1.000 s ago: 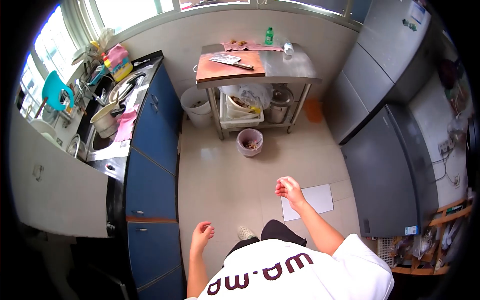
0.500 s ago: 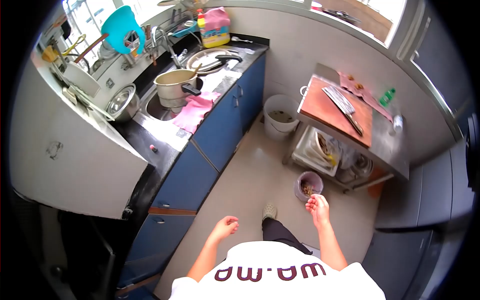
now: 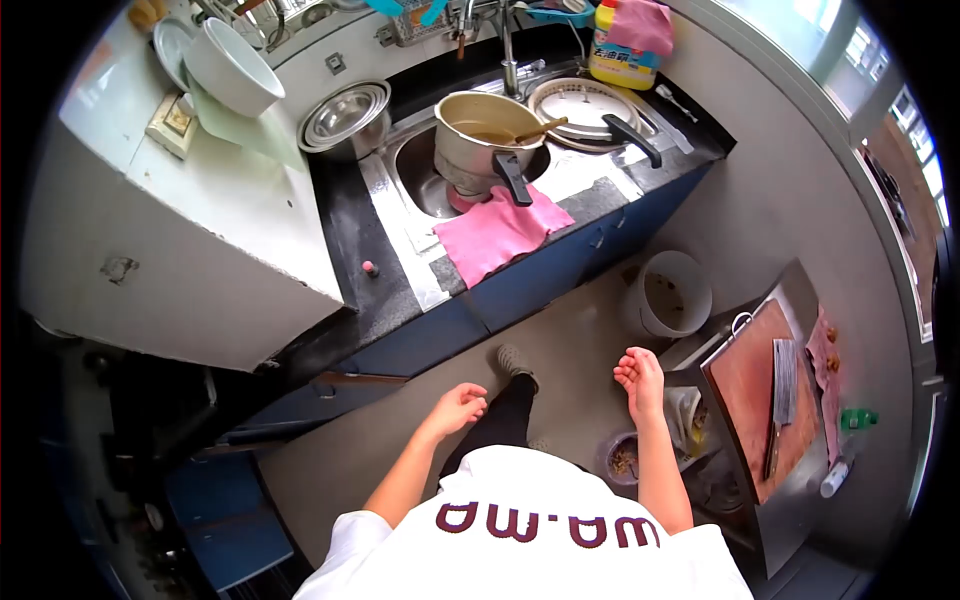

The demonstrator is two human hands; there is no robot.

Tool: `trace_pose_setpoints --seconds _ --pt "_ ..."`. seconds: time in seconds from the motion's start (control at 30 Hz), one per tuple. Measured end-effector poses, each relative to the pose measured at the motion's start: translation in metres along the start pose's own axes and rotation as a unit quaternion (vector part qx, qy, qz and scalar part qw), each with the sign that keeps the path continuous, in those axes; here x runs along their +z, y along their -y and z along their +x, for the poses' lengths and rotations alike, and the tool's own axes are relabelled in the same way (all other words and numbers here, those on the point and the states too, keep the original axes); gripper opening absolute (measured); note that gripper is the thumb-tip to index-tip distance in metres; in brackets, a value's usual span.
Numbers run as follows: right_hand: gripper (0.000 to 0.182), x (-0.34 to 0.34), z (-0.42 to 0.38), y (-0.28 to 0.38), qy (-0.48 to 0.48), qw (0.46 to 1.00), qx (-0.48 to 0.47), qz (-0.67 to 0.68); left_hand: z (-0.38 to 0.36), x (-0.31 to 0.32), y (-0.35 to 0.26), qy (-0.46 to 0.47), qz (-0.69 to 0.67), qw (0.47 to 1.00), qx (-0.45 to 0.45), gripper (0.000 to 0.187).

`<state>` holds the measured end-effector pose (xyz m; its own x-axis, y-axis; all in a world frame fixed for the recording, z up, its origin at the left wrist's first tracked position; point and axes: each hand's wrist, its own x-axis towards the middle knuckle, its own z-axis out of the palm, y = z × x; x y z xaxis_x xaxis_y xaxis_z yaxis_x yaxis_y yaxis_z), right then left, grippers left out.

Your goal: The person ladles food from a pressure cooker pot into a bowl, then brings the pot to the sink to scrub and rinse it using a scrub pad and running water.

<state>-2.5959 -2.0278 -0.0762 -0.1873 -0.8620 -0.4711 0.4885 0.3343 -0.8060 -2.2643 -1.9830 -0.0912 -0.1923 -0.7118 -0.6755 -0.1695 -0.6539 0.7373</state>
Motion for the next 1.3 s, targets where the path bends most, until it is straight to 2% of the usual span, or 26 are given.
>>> trace_pose_setpoints --seconds 0.07,0.27,0.43,0.57,0.67,0.8,0.87,0.93,1.0,1.1,1.2,1.27,1.3 --pt "0.016 0.016 0.032 0.011 0.016 1.000 0.005 -0.014 0.025 -0.009 -0.014 -0.006 -0.028 1.000 0.002 0.025" --pt "0.015 0.085 0.115 0.062 0.066 0.993 0.006 -0.099 0.099 -0.038 -0.114 -0.016 -0.143 0.981 0.129 0.024" --pt "0.015 0.134 0.178 0.096 0.092 0.984 0.002 -0.151 0.145 -0.050 -0.177 0.000 -0.198 0.965 0.172 0.026" --pt "0.015 0.161 0.215 0.097 0.125 0.972 0.017 -0.197 0.162 -0.049 -0.200 0.024 -0.225 0.963 0.147 0.027" --pt "0.019 0.176 0.254 0.101 0.160 0.954 -0.029 -0.251 0.180 -0.043 -0.204 0.001 -0.241 0.958 0.155 0.031" --pt "0.036 0.216 0.319 0.123 0.152 0.949 -0.093 -0.258 0.193 -0.033 -0.229 -0.041 -0.287 0.950 0.117 0.035" --pt "0.039 0.238 0.351 0.127 0.145 0.946 -0.103 -0.273 0.202 -0.026 -0.240 -0.020 -0.337 0.938 0.080 0.038" --pt "0.038 0.257 0.382 0.129 0.165 0.938 -0.087 -0.292 0.218 -0.018 -0.244 -0.027 -0.376 0.924 0.065 0.037" --pt "0.032 0.264 0.397 0.128 0.187 0.924 -0.094 -0.321 0.230 -0.014 -0.261 0.006 -0.447 0.893 0.060 0.035" --pt "0.026 0.280 0.405 0.134 0.213 0.933 -0.103 -0.273 0.239 -0.008 -0.273 -0.031 -0.448 0.892 0.050 0.029" --pt "0.023 0.303 0.418 0.144 0.275 0.914 -0.087 -0.285 0.248 -0.007 -0.280 -0.041 -0.470 0.881 0.035 0.023" --pt "0.019 0.313 0.432 0.146 0.307 0.896 -0.059 -0.315 0.253 -0.009 -0.277 0.010 -0.501 0.865 0.029 0.022" --pt "0.019 0.316 0.437 0.155 0.336 0.893 -0.054 -0.296 0.254 -0.010 -0.277 0.007 -0.502 0.865 0.029 0.022"
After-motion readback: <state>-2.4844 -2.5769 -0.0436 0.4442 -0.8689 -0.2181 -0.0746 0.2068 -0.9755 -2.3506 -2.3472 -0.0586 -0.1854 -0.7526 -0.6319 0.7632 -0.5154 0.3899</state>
